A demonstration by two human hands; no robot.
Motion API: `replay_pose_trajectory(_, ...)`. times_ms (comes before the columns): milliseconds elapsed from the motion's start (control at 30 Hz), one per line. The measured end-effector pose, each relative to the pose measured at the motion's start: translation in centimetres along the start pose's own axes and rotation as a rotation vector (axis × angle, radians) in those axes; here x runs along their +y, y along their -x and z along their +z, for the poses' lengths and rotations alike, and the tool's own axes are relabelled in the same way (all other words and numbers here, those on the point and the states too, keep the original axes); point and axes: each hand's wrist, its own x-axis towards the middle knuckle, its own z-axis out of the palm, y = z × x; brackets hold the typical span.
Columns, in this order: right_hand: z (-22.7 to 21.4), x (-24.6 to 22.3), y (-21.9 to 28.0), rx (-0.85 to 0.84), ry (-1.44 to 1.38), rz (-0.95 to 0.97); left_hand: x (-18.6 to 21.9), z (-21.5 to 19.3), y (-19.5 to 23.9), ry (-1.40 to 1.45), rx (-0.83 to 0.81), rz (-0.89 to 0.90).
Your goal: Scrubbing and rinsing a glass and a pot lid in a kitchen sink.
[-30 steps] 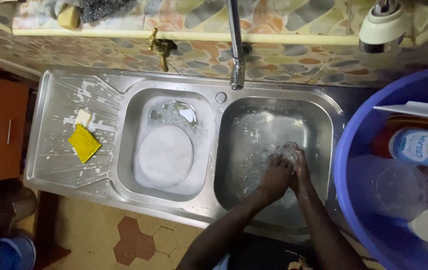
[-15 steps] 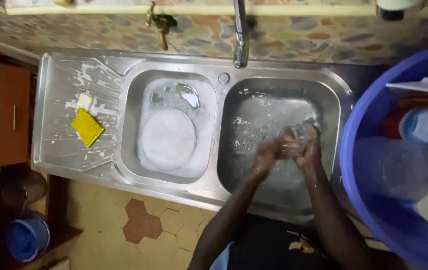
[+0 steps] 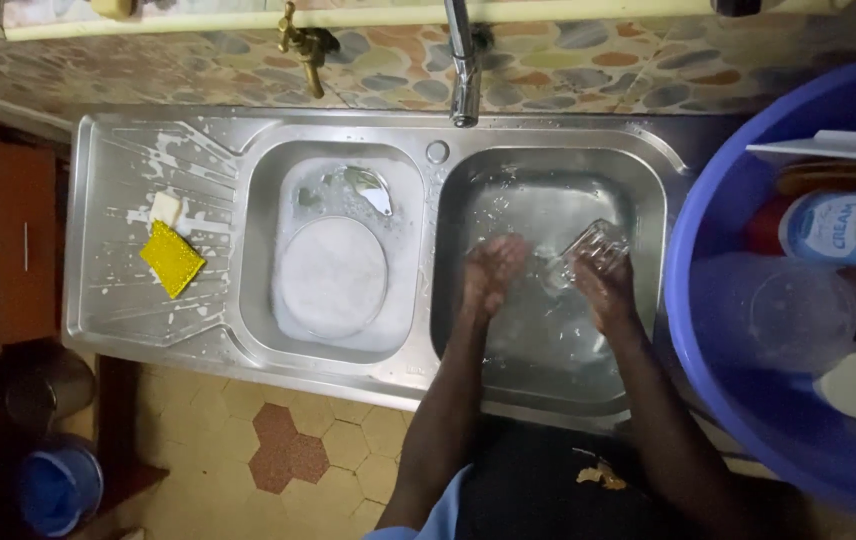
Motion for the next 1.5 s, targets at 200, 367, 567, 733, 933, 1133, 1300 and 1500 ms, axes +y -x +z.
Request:
replay_pose_trajectory(200,-2.8,4.3,-0.8,-0.061,0.208,0.079,1.3,13.0,12.7,-0.892,-0.381,0.078)
replay_pose_trajectory(367,1.1,2.7,0.9,-0.218,0.144,0.328,0.8,9.5,12.2,-1.519,-0.206,0.499)
replay_pose_trajectory(567,3.2,3.7,0.5,-0.072,-0.101,0.222,-2.3,5.2,15.5,-1.114,-0.210,0.253)
replay_pose_trajectory(733,2.9,3.0,1.3,-0.126,-0.096,0.074,-4.0,3.2,13.3,-0.497,-0.114,0.033)
replay_pose_trajectory(933,0.7,5.4,2.2,-0.322,0.111,0.025,-2.6,3.0,10.5,-0.233,0.056,0.013)
replay_pose_trajectory(1133,-1.4,8.9,2.0,-0.230,0.074,0.108,-0.8,5.2,12.7,-0.677,0.313,0.102)
replay_pose_trajectory(1300,-8.4,10.2,-2.0,0.093,0.524,0.380,-0.3,2.6,10.7,-1.102,0.259,0.054)
replay_pose_trajectory(1500,-4.2,8.3,-5.3,0.088,0.301,0.179,-2.3,0.9,5.6,-1.243,0.187,0.069)
